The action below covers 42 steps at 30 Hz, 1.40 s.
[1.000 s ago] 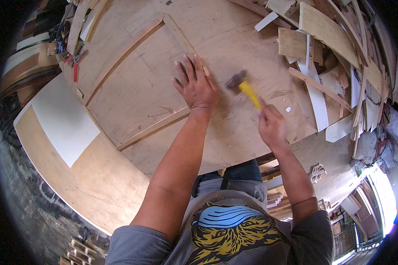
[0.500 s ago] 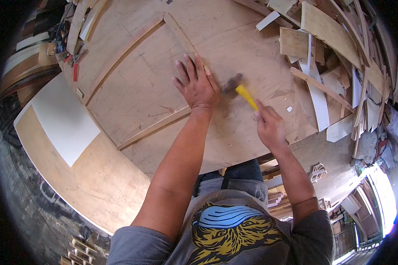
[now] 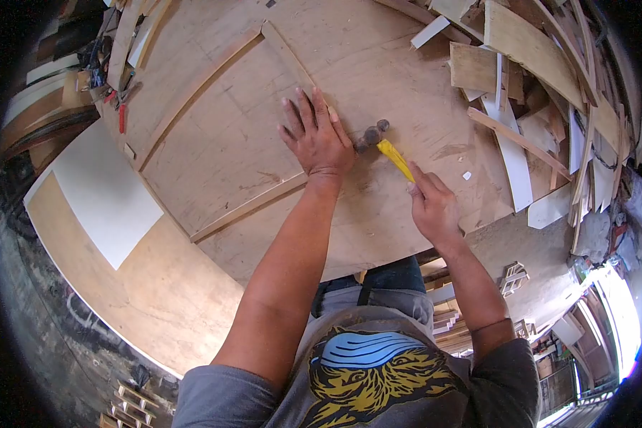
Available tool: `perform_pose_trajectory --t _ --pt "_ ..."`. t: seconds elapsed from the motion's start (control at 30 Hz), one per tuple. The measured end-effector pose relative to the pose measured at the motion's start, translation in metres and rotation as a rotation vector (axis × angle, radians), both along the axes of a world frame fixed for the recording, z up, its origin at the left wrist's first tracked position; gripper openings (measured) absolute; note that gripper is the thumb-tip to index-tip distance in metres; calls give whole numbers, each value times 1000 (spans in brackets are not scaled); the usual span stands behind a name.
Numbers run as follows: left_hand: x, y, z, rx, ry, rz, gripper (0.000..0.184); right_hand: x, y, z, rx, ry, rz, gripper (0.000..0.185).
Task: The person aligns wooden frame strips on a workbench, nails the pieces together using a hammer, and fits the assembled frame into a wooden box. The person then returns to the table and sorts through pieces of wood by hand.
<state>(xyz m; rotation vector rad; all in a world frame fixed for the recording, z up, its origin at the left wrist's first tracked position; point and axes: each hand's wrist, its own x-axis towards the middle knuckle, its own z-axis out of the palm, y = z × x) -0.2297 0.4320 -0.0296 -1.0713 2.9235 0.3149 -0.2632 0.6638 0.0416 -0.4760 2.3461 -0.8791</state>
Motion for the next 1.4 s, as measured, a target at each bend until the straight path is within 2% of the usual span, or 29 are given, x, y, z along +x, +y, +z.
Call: perform_pose_trajectory --t 0.13,0.23,0.33,0.43,0.53,0.63,0.73,0.83,0.93,1.03,1.13,1.23,1.33,1.4 --pt "0 1 4 -5 -8 -9 59 -1 -2 4 -26 43 -58 42" --pt "0 0 4 -10 2 -12 59 16 2 -6 -16 92 36 42" --pt "1 2 2 0 -15 -9 60 11 3 -3 -82 32 -20 42" --pt "1 1 3 -5 -23 -15 61 20 0 -6 -38 73 -75 43" --pt "2 0 3 -4 -30 -20 61 19 4 -7 -64 86 8 42" --pt "1 1 2 7 -26 -9 61 11 0 0 -30 37 -85 43" --pt "1 0 3 -1 -7 -10 60 17 2 -2 -7 41 28 43" --pt "2 1 0 33 2 1 61 5 5 -4 -50 -2 -17 43" --pt "2 0 0 50 4 10 61 11 6 -8 -51 91 -14 43" --pt "2 0 1 49 -2 6 61 6 6 -1 -18 26 43 43" --pt "3 0 1 50 7 9 61 13 -1 4 36 18 -84 44" --pt "2 -1 1 56 20 8 61 22 2 3 3 20 29 45" --pt "2 0 1 53 16 5 61 18 2 5 15 66 -25 45" --pt "2 -1 1 45 19 3 61 28 2 3 57 100 37 45"
